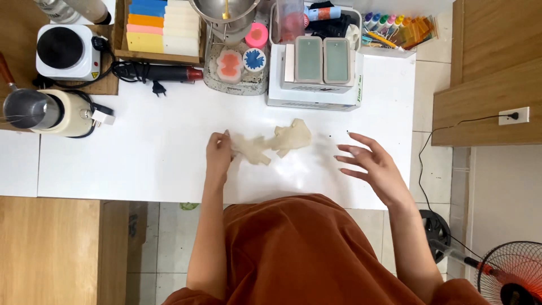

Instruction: The person, wearing gloves, picks up white and multicolored wax blocks one at a time and arranges them in a neat stack on a wooden tray on the worktable. They then remove their gloves, place an item into a green bag under the counter, reach into a shelf of molds, and hold up their bare hands.

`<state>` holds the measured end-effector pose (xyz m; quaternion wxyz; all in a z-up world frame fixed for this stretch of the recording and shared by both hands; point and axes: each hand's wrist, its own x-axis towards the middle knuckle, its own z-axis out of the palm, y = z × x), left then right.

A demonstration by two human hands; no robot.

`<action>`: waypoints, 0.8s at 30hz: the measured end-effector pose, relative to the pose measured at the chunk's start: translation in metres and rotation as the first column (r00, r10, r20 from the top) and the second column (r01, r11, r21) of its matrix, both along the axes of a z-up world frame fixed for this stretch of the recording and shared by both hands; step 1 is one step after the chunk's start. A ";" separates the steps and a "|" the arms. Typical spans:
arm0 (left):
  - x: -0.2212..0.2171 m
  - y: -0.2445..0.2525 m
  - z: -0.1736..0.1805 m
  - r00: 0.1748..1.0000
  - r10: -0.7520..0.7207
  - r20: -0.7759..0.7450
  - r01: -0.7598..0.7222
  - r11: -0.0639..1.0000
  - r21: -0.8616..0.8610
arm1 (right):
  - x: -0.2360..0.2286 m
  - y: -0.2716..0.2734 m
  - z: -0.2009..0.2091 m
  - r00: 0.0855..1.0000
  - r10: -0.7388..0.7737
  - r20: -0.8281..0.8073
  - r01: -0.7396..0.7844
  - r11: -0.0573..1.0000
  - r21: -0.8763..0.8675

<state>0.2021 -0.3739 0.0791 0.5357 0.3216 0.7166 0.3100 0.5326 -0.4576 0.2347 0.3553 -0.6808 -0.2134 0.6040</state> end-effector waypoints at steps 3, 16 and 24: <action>0.031 -0.010 0.017 0.910 -0.211 0.357 0.235 0.972 -0.024 | -0.017 0.007 -0.025 0.931 0.347 0.115 -0.356 0.932 0.067; -0.015 -0.064 0.070 0.979 -0.160 0.123 0.145 0.982 0.125 | -0.060 0.038 -0.121 0.822 0.281 0.495 -0.433 0.874 0.222; -0.110 -0.184 -0.001 0.976 0.165 0.143 -0.128 0.964 -0.234 | -0.097 0.027 -0.224 0.236 0.175 0.956 -0.790 0.607 0.084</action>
